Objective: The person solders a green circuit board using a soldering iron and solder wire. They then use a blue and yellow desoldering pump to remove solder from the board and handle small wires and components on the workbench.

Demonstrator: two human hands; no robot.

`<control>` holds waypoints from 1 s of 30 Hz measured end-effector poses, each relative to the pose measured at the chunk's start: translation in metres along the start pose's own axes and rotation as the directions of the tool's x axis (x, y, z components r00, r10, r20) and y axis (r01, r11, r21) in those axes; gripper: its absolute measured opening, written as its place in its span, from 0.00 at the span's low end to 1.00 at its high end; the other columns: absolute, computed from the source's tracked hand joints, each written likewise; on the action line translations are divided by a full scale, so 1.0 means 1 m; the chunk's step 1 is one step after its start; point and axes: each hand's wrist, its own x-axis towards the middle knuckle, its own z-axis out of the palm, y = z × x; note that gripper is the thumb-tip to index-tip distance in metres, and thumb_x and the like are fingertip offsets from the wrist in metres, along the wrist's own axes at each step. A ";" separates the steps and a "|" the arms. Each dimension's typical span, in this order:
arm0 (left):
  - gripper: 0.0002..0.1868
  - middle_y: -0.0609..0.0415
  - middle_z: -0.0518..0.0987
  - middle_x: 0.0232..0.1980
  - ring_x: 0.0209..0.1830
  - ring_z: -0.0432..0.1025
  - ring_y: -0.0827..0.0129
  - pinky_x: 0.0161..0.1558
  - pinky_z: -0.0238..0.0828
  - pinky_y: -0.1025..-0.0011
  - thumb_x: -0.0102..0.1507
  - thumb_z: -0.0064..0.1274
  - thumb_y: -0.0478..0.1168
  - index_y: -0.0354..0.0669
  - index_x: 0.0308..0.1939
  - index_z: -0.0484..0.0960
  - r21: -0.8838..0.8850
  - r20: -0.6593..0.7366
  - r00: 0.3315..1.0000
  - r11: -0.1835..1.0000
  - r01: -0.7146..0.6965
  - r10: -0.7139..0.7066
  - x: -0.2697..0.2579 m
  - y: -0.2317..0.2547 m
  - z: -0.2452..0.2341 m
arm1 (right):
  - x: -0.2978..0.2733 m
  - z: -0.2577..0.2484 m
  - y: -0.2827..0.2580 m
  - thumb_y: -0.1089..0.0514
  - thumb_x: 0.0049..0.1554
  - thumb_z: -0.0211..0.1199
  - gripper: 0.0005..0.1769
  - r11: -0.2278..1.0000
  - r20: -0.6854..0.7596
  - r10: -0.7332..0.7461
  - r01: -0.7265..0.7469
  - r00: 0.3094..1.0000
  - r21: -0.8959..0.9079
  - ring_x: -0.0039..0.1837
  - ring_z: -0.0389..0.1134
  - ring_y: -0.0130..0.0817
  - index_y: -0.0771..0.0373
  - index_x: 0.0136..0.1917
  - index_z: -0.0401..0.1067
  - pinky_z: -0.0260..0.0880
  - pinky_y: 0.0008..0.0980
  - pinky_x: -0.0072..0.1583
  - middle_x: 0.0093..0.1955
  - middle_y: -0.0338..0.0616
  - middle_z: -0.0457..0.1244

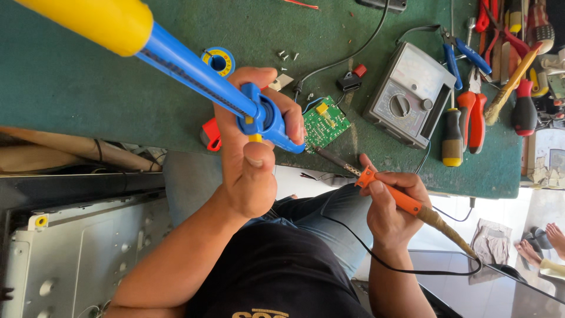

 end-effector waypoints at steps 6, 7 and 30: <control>0.39 0.50 0.73 0.40 0.38 0.71 0.68 0.43 0.70 0.69 0.75 0.42 0.77 0.50 0.70 0.60 0.021 0.009 1.000 0.999 -0.030 0.030 0.000 -0.005 0.001 | 0.000 0.000 -0.001 0.59 0.65 0.63 0.07 1.000 0.019 0.001 -0.001 1.000 -0.001 0.36 0.67 0.31 0.63 0.47 0.68 0.77 0.69 0.77 0.31 0.48 0.62; 0.39 0.50 0.73 0.40 0.38 0.70 0.68 0.43 0.69 0.69 0.75 0.42 0.76 0.49 0.70 0.60 0.031 0.011 0.999 0.999 -0.040 0.040 0.001 -0.006 0.001 | -0.001 0.000 0.000 0.58 0.64 0.63 0.08 1.000 0.016 0.001 0.000 1.000 -0.008 0.36 0.67 0.32 0.64 0.47 0.68 0.77 0.69 0.77 0.30 0.49 0.62; 0.38 0.50 0.73 0.42 0.39 0.69 0.69 0.48 0.68 0.69 0.75 0.41 0.75 0.48 0.70 0.60 0.073 0.062 0.997 0.996 -0.060 0.056 -0.005 -0.014 0.001 | 0.000 -0.001 0.000 0.58 0.63 0.66 0.11 1.000 0.034 -0.002 0.003 0.999 -0.021 0.36 0.68 0.32 0.67 0.47 0.68 0.78 0.67 0.77 0.33 0.48 0.62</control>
